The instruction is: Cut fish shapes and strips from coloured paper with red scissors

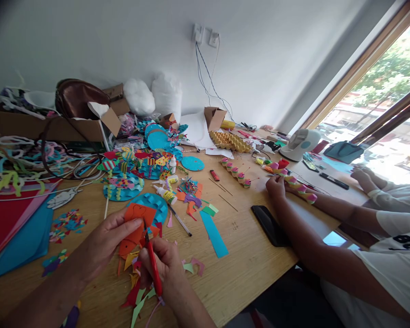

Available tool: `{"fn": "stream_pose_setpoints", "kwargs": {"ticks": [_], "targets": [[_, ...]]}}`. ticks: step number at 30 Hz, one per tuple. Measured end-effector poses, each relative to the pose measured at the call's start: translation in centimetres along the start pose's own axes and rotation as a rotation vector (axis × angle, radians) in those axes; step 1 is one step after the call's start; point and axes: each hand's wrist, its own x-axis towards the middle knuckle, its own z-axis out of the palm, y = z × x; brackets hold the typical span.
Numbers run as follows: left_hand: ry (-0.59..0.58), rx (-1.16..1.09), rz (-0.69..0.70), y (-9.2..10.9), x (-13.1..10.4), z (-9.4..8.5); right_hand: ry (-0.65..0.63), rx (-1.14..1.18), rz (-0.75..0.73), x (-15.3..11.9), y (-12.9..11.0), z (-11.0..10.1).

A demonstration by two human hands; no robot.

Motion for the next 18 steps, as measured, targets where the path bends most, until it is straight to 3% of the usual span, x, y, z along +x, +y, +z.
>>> {"fn": "stream_pose_setpoints", "kwargs": {"ticks": [7, 18], "targets": [[-0.042, -0.048, -0.009, -0.20, 0.31, -0.22, 0.014, -0.045, 0.012, -0.01, -0.52, 0.03], [-0.018, 0.011, 0.036, 0.17, 0.18, -0.36, 0.015, -0.122, 0.006, -0.04, -0.12, -0.35]]}}
